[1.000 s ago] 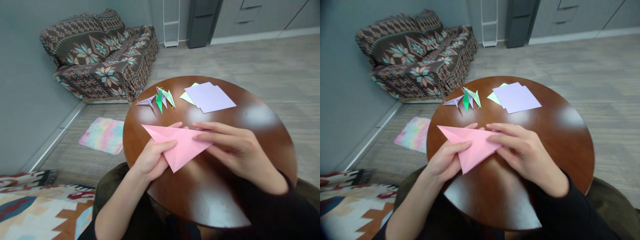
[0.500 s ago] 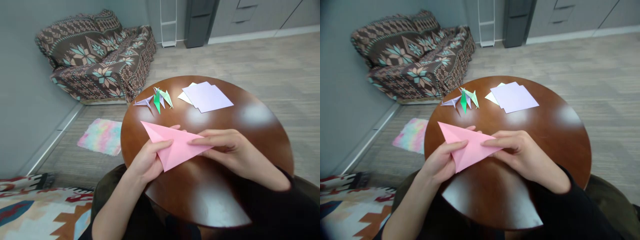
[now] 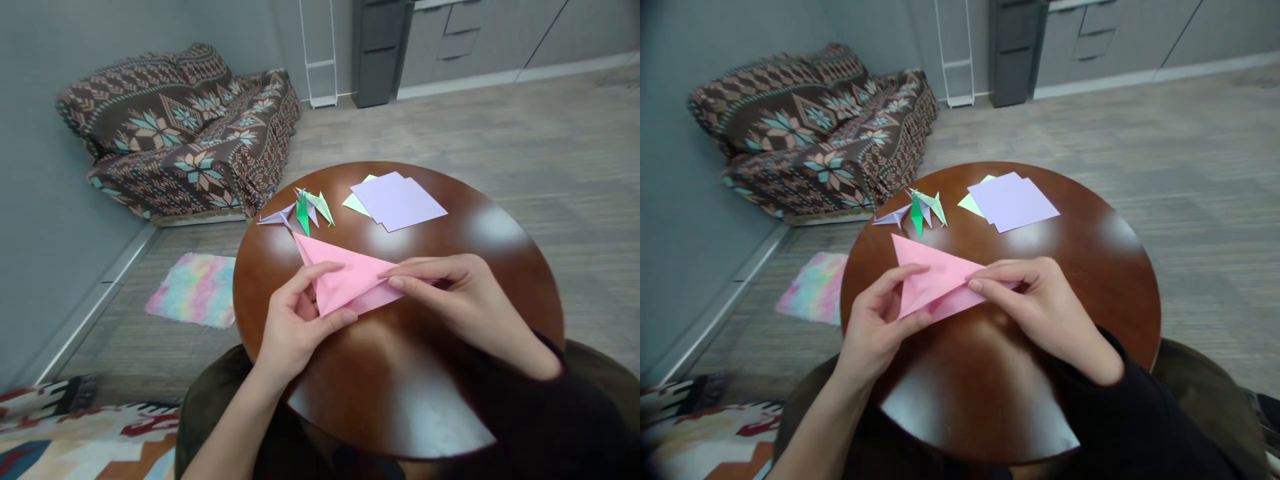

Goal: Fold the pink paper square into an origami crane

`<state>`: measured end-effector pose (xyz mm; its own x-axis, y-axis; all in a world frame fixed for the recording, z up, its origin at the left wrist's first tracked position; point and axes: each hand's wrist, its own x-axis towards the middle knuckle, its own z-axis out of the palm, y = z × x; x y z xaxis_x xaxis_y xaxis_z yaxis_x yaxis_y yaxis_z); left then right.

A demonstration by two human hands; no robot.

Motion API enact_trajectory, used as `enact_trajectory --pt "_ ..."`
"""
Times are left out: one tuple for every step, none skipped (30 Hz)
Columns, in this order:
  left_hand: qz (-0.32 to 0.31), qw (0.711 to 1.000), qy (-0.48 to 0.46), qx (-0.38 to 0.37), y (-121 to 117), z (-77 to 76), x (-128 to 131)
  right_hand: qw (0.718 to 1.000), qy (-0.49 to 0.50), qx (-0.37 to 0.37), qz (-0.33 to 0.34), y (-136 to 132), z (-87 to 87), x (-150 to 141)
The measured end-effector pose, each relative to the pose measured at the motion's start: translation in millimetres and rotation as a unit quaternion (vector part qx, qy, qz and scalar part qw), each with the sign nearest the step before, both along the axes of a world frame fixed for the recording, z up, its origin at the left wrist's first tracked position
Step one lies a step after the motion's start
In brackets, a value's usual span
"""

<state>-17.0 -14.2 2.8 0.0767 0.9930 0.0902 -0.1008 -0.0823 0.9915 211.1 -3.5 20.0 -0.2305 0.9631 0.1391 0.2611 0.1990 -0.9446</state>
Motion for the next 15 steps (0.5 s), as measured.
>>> enact_trajectory --pt "0.016 1.0 0.025 0.01 0.9 -0.6 -0.2 1.0 0.003 0.004 0.008 -0.9 0.4 -1.3" --pt "0.037 0.998 0.04 0.019 1.9 -0.9 -0.4 1.0 0.007 0.003 0.014 -1.7 0.8 -2.4" --pt "0.057 0.997 0.044 0.026 2.9 -1.1 -0.7 1.0 0.011 0.0 0.017 -2.5 1.1 -3.2" --pt "0.072 0.996 0.037 0.028 4.0 -1.4 -1.0 1.0 0.016 -0.004 0.019 -3.1 1.3 -3.7" --pt "0.081 0.996 0.022 0.03 5.0 -2.1 -1.5 1.0 0.019 -0.008 0.018 -3.6 1.3 -3.7" --pt "0.081 0.996 0.003 0.031 5.9 -3.1 -2.1 1.0 0.02 -0.01 0.016 -3.9 1.2 -3.4" --pt "0.074 0.997 -0.012 0.03 6.6 -4.6 -2.6 1.0 0.02 -0.011 0.016 -4.0 1.0 -3.0" --pt "0.062 0.998 -0.014 0.032 7.1 -6.6 -3.1 1.0 0.019 -0.01 0.017 -4.0 0.7 -2.4" --pt "0.05 0.998 -0.012 0.032 7.5 -8.9 -3.5 1.0 0.018 -0.008 0.019 -3.8 0.4 -1.9" --pt "0.039 0.999 -0.008 0.028 7.7 -11.3 -3.5 1.0 0.015 -0.005 0.021 -3.4 0.0 -1.4" --pt "0.032 0.999 -0.008 0.021 7.8 -13.8 -3.2 1.0 0.011 -0.003 0.022 -3.0 -0.3 -1.1" --pt "0.029 0.999 -0.015 0.01 8.0 -16.0 -2.6 1.0 0.007 -0.001 0.02 -2.4 -0.7 -0.8" --pt "0.027 0.999 -0.027 -0.001 8.2 -17.9 -1.8 1.0 0.004 -0.001 0.017 -1.8 -1.1 -0.6" --pt "0.025 0.999 -0.038 -0.012 8.6 -19.5 -0.9 1.0 0.001 -0.004 0.012 -1.2 -1.5 -0.5" --pt "0.021 0.998 -0.046 -0.023 9.0 -20.7 -0.1 1.0 -0.003 -0.008 0.006 -0.6 -2.0 -0.4"
